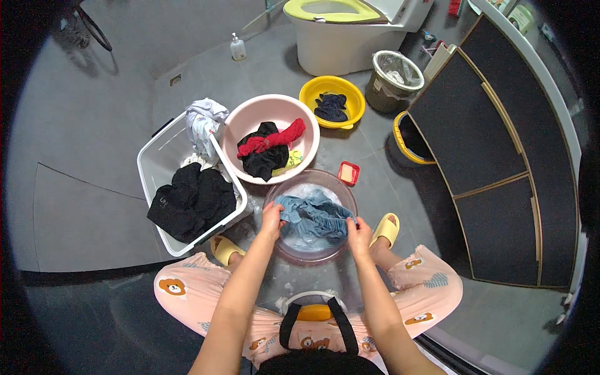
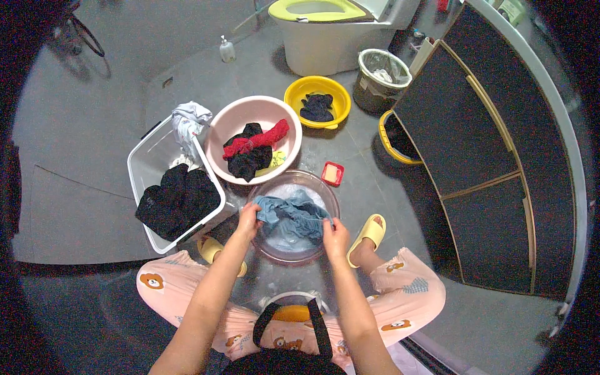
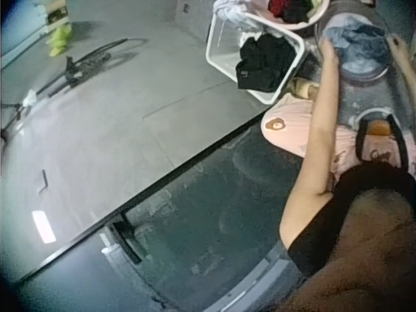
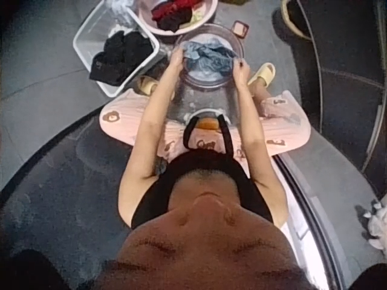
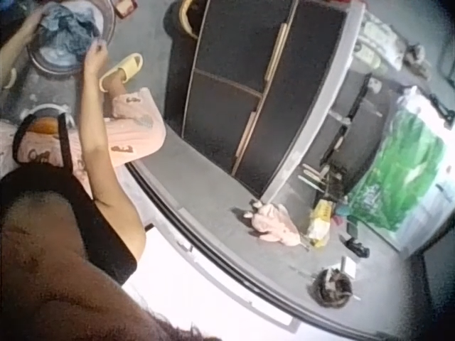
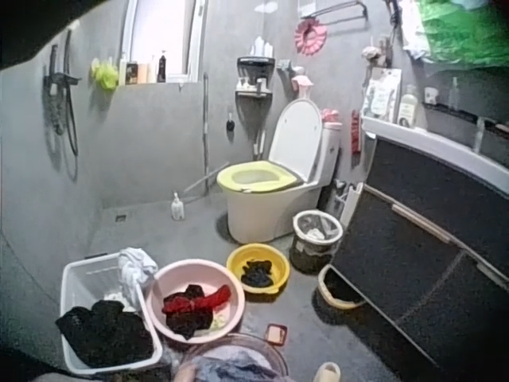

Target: The person washes clothes by hand in a washbasin, applying soap and scrubbing different clothing items in the water.

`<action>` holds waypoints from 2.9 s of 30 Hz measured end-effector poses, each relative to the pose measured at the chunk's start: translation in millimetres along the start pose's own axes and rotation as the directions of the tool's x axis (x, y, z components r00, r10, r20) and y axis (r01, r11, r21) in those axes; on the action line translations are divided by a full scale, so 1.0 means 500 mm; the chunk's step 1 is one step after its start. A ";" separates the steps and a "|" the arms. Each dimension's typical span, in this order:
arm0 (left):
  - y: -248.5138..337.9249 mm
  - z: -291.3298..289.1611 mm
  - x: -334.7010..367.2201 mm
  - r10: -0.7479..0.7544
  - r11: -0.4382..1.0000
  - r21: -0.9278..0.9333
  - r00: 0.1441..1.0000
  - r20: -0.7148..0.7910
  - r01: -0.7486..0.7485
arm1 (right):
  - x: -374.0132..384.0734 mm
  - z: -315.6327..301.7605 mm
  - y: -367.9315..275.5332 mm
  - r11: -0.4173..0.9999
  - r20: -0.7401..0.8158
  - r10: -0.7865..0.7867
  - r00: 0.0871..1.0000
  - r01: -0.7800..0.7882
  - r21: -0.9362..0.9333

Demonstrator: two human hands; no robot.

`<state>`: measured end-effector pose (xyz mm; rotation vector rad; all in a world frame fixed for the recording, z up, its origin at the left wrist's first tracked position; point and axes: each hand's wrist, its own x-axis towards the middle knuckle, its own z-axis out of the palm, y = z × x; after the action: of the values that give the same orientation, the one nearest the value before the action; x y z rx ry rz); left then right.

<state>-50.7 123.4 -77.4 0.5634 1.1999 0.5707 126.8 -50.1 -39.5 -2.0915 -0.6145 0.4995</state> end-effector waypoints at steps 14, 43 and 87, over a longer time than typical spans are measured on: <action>-0.121 0.065 -0.072 -0.029 0.520 0.702 0.811 0.584 -0.487 | -0.078 0.021 -0.048 0.883 0.230 -0.457 0.859 0.406 0.236; -0.072 -0.144 0.009 -0.031 0.994 -0.104 0.998 -0.054 0.026 | 0.005 0.052 -0.002 0.341 0.441 0.207 0.873 -0.487 0.804; -0.034 -0.028 -0.063 -0.145 0.823 -0.476 0.925 0.352 0.310 | -0.181 0.128 0.008 0.963 0.686 -0.117 0.718 -0.086 0.255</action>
<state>-70.7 91.0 -70.8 0.0261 0.7546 0.5512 20.4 -64.8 -66.2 -1.5874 -0.9269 1.3250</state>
